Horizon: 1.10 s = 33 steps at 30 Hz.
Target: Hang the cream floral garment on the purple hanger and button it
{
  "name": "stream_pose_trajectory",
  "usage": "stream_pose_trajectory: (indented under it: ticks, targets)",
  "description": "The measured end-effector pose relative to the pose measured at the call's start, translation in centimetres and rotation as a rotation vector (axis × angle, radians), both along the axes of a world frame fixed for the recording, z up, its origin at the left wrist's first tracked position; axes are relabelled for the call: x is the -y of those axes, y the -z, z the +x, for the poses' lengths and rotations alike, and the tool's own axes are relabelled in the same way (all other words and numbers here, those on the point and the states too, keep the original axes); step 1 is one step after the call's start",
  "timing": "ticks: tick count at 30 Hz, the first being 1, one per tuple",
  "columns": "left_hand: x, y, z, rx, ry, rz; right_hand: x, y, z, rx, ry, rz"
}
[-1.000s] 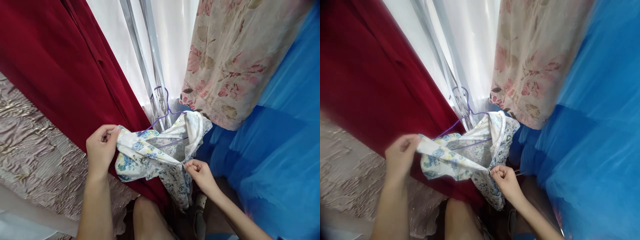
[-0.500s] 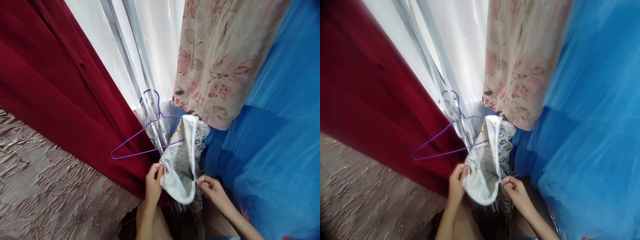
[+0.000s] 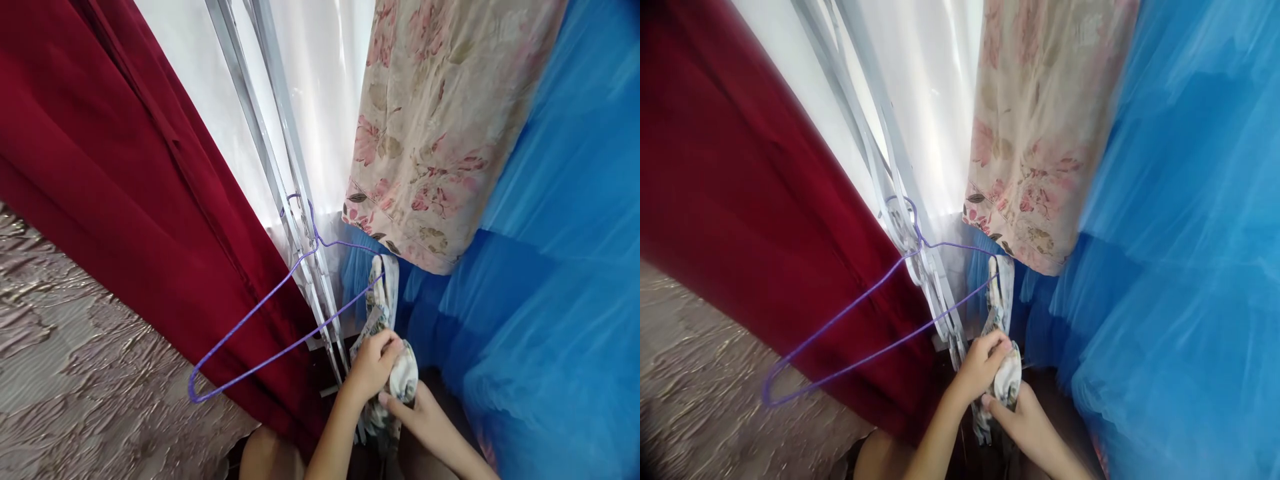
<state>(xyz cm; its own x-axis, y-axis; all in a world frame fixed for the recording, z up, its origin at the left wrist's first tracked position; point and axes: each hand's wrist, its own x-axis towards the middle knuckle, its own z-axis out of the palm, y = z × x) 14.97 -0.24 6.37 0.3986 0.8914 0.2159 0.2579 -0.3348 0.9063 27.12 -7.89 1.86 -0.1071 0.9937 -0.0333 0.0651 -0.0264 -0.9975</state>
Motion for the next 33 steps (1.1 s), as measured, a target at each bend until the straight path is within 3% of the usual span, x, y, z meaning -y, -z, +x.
stream_pose_trajectory:
  ticks: [4, 10, 14, 17, 20, 23, 26, 29, 33]
  targets:
    - [1.7, 3.1, -2.1, -0.119, 0.007, 0.031, 0.0, -0.2, 1.8, 0.018, 0.129, -0.031]
    - [5.5, 8.2, -7.8, -0.179, -0.129, 0.047, -1.0, -3.9, 5.5, 0.118, 0.234, 0.119]
    - [6.8, 8.6, -13.3, -0.274, -0.177, 0.117, -2.8, -5.6, 7.7, 0.098, 0.368, 0.22]
    - [7.6, 6.1, -18.0, -0.34, -0.225, 0.224, -4.7, -6.2, 8.8, -0.018, 0.349, 0.204]
    - [8.1, 1.8, -21.6, -0.461, -0.28, 0.284, -6.8, -7.0, 8.5, -0.032, 0.322, 0.26]
    - [7.7, -2.8, -23.5, -0.525, -0.341, 0.311, -9.3, -8.4, 6.8, 0.011, 0.257, 0.345]
    - [6.7, -6.4, -24.3, -0.464, -0.525, 0.302, -11.7, -10.1, 4.5, 0.022, 0.055, 0.392]
    - [5.5, -8.5, -24.4, -0.316, -0.73, 0.305, -13.6, -11.1, 2.6, 0.046, -0.107, 0.395]
    - [3.0, -9.8, -23.6, -0.193, -0.791, 0.346, -15.1, -10.4, 1.4, 0.149, -0.186, 0.448]
